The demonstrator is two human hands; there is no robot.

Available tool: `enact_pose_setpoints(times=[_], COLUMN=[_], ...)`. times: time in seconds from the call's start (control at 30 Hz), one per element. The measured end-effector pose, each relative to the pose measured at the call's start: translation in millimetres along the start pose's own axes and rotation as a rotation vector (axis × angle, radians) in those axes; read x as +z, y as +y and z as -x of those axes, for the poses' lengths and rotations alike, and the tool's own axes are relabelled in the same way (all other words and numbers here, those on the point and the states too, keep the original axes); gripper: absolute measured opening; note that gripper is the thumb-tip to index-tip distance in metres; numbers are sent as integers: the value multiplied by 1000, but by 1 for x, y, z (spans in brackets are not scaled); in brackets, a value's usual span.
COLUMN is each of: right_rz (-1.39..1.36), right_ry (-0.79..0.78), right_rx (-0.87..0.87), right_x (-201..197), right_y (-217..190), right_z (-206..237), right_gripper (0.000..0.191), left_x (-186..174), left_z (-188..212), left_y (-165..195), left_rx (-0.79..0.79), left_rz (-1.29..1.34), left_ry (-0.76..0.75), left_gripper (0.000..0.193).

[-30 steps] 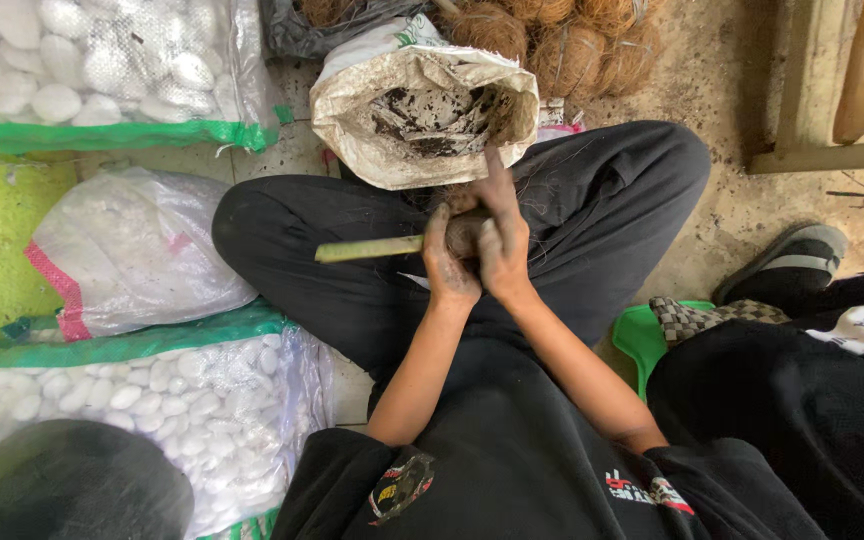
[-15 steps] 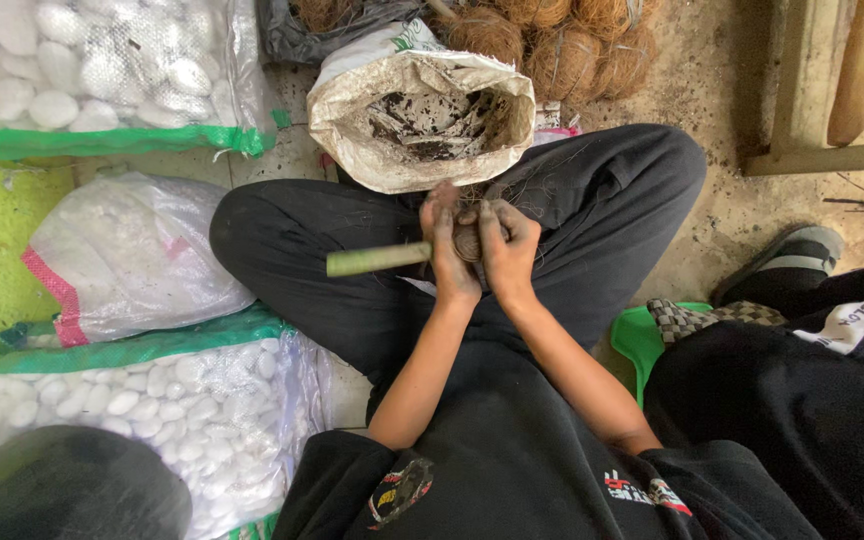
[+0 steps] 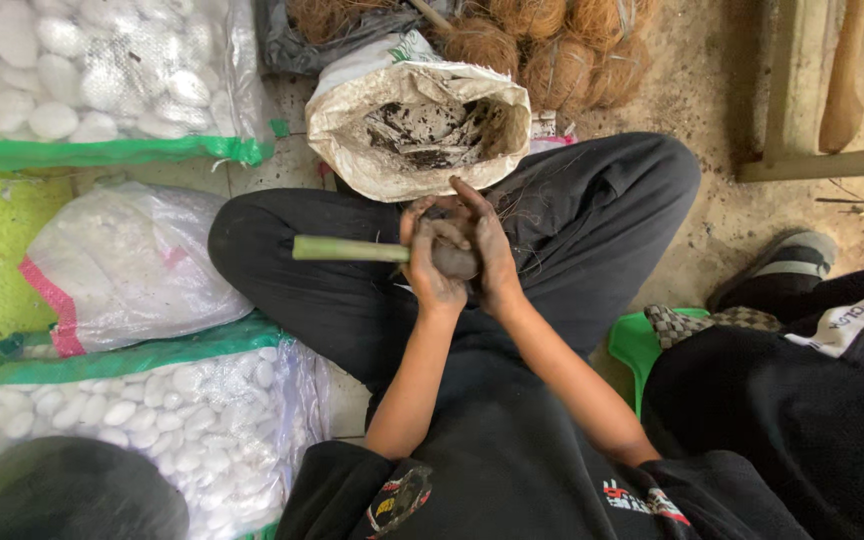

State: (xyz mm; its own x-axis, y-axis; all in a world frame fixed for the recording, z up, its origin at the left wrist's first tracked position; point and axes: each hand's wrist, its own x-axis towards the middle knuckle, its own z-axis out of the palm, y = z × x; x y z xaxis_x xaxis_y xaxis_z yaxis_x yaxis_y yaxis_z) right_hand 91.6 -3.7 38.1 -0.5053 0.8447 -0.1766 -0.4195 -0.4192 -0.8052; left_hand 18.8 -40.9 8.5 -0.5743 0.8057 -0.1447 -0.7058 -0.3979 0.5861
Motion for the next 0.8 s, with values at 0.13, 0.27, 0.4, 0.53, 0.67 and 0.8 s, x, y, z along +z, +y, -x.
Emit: enact_pose_setpoints(times=[0.13,0.27,0.4,0.53,0.67,0.8], right_rz=[-4,323,649,838,1029,1096], right_ry=[-20,29,118,0,-44,70], right_rx=[47,36,5,-499,-821,-786], right_x=[-9,-13,-10,-3,9,15], right_y=[1,2,-1,-20,-32,-26], right_z=[0,2,0,-2,-2,2], right_gripper=[65,38,13,11,27,46], left_x=[8,6,2,3,2,-4], left_z=[1,-7,-6,-3,0,0], left_y=[0,0,-4,3,14,5], left_rx=[345,446,281,-207,-493,-380], left_rz=[-443,-695,-530,-128,346,436], left_ry=[-13,79,96,152,13,-152], left_gripper=[46,46,42,38,43,36])
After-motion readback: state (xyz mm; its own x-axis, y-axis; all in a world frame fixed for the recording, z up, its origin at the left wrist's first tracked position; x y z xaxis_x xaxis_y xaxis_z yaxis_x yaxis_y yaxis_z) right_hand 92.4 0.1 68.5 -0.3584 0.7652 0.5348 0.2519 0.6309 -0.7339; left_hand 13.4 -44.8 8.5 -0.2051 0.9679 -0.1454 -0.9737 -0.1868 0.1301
